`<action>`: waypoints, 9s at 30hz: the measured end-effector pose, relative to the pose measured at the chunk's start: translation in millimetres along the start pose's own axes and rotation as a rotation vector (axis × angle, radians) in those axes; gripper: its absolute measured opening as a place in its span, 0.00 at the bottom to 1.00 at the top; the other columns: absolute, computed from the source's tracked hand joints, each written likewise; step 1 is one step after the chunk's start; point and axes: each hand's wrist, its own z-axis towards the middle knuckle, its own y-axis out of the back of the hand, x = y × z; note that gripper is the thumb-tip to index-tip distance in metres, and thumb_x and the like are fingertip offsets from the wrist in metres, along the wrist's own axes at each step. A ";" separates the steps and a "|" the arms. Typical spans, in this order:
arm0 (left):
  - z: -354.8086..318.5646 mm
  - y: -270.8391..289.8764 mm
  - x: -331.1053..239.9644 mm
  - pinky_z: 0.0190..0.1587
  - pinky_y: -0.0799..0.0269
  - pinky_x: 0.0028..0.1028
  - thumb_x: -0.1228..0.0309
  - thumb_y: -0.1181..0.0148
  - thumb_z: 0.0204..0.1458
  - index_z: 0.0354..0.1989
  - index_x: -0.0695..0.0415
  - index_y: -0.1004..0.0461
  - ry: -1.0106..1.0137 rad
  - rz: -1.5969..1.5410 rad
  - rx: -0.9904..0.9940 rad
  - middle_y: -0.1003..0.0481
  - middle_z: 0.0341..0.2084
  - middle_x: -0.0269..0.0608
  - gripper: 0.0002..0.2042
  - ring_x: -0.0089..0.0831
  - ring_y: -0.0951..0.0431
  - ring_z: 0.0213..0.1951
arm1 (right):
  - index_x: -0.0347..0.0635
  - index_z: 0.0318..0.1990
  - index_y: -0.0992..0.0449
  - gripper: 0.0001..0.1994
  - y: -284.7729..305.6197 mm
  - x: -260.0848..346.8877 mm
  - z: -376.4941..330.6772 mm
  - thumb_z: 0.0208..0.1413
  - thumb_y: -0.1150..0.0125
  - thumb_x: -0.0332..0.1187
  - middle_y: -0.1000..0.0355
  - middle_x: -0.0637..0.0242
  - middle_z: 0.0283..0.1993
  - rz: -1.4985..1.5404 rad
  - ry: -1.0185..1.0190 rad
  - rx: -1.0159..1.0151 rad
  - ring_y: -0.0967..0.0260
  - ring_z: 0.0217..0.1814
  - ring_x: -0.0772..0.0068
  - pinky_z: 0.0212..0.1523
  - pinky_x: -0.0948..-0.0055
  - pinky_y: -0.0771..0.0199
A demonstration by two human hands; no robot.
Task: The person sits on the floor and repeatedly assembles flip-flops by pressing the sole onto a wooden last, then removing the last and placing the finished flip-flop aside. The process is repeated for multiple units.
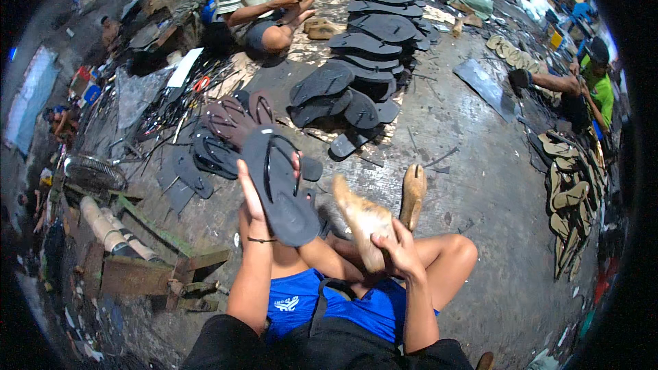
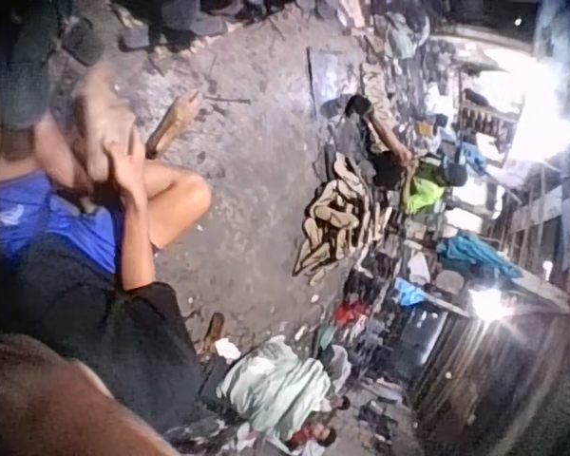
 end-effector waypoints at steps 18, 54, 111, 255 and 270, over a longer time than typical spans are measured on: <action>-45.6 -2.0 124.5 0.54 0.26 0.53 0.37 0.55 0.60 0.67 0.60 0.43 0.506 -0.148 0.207 0.34 0.59 0.63 0.40 0.58 0.29 0.58 | 0.41 0.39 0.20 0.10 17.5 107.7 74.1 0.49 0.33 0.30 0.29 0.47 0.58 -0.835 0.514 0.154 0.36 0.67 0.50 0.63 0.58 0.36; 188.5 135.5 -47.5 0.56 0.36 0.50 0.68 0.36 0.53 0.42 0.53 0.21 0.458 2.607 0.039 0.19 0.42 0.44 0.09 0.43 0.22 0.51 | 0.31 0.48 0.31 0.20 -25.7 -87.7 282.0 0.58 0.36 0.40 0.29 0.63 0.30 0.320 -0.337 -0.130 0.31 0.24 0.71 0.25 0.72 0.26; -126.0 -48.3 8.6 0.61 0.34 0.46 0.41 0.55 0.60 0.52 0.60 0.26 -0.089 1.513 0.619 0.24 0.51 0.46 0.31 0.48 0.25 0.54 | 0.40 0.44 0.26 0.19 -71.1 96.5 -40.3 0.44 0.28 0.31 0.28 0.60 0.49 -0.486 0.704 0.522 0.27 0.53 0.55 0.54 0.62 0.25; -193.4 -74.4 73.9 0.70 0.49 0.37 0.33 0.28 0.30 0.72 0.64 0.62 0.301 0.807 -0.087 0.46 0.67 0.49 0.68 0.40 0.47 0.70 | 0.33 0.61 0.34 0.23 -95.8 13.4 -156.6 0.72 0.59 0.44 0.29 0.71 0.43 0.469 -0.133 0.168 0.36 0.40 0.83 0.41 0.79 0.35; -176.5 -86.2 70.5 0.70 0.51 0.37 0.37 0.24 0.28 0.72 0.67 0.66 0.341 0.812 0.094 0.49 0.68 0.54 0.72 0.42 0.49 0.70 | 0.39 0.65 0.37 0.28 -115.8 -50.7 -124.4 0.59 0.35 0.34 0.36 0.58 0.66 0.630 -0.546 0.325 0.41 0.69 0.64 0.66 0.60 0.37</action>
